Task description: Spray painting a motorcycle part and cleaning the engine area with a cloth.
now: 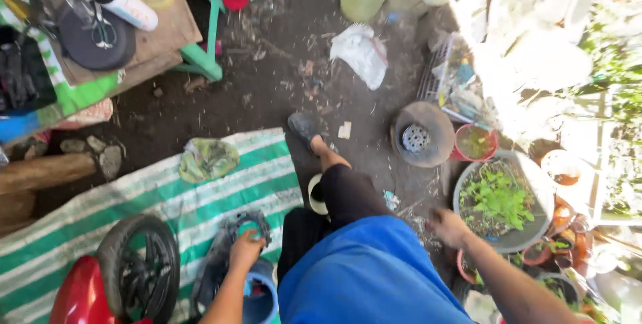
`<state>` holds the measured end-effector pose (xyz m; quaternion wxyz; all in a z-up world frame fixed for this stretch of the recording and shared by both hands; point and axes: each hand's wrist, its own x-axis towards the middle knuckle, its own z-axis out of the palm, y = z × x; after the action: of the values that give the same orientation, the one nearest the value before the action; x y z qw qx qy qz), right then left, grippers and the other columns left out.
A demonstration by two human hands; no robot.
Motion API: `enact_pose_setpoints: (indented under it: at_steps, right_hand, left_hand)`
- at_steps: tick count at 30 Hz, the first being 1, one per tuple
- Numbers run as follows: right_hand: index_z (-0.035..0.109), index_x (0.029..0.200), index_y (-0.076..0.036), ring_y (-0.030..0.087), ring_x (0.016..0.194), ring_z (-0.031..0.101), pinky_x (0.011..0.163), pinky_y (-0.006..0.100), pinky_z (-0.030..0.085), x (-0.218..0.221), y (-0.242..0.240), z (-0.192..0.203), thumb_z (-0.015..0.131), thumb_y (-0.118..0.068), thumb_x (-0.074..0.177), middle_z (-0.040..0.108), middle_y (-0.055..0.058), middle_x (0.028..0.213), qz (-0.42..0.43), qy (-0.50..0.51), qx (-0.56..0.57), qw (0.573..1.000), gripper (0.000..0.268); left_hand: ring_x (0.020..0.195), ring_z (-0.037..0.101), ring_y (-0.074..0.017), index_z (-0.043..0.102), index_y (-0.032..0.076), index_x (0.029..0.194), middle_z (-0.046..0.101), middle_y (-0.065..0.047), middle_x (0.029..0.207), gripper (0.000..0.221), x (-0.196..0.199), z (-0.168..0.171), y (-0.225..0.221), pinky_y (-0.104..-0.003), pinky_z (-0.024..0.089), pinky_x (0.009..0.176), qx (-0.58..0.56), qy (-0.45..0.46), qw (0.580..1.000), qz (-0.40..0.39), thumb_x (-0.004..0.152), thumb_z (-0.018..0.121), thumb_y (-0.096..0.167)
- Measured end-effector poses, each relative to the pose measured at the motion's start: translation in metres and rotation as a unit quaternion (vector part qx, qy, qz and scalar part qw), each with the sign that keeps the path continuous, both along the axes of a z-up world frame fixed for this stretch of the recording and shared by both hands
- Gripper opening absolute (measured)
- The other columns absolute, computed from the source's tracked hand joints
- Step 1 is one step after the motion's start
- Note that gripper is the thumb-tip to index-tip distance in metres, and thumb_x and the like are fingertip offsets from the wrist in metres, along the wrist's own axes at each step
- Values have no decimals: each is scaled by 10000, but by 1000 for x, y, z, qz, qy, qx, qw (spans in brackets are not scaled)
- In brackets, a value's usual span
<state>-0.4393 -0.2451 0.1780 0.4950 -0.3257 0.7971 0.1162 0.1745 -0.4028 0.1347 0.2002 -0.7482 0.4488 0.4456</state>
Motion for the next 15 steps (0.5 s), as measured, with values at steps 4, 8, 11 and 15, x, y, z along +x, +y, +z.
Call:
enact_pose_setpoints:
  at_steps: [4, 8, 11, 15]
  right_hand:
    - [794, 1383, -181, 177, 1338, 769, 1132, 294, 587, -12, 148, -34, 812, -421, 987, 736, 10, 1512, 56, -54, 53, 996, 463]
    - [645, 1565, -148, 273, 1249, 767, 1082, 392, 612, -4, 182, 49, 841, -451, 980, 809, 77, 1432, -48, -18, 142, 989, 688]
    - [687, 1323, -81, 258, 1029, 788, 954, 406, 621, -2, 170, 101, 796, -404, 1032, 798, 117, 1193, -107, -12, 112, 988, 448]
    - [426, 1709, -101, 323, 1571, 559, 1344, 491, 397, 2, 141, 141, 769, -374, 1013, 520, 126, 1736, -147, -40, -19, 988, 823]
  left_hand:
    - [1175, 766, -382, 747, 279, 1493, 796, -134, 1396, 497, 8, 62, 51, -507, 586, 907, 44, -17, 992, 118, 1023, 744, 440]
    - [1023, 717, -335, 704, 264, 1511, 788, -121, 1327, 523, 17, 94, 104, -497, 546, 837, 79, -51, 993, 73, 1045, 707, 501]
    - [1275, 757, -345, 655, 293, 1541, 794, -16, 1451, 627, 20, 106, 129, -522, 582, 1021, 90, -60, 994, 19, 1006, 697, 616]
    - [1287, 732, -322, 457, 321, 1703, 638, 3, 1615, 913, 7, 128, 136, -550, 591, 920, 56, -10, 998, 17, 923, 733, 710]
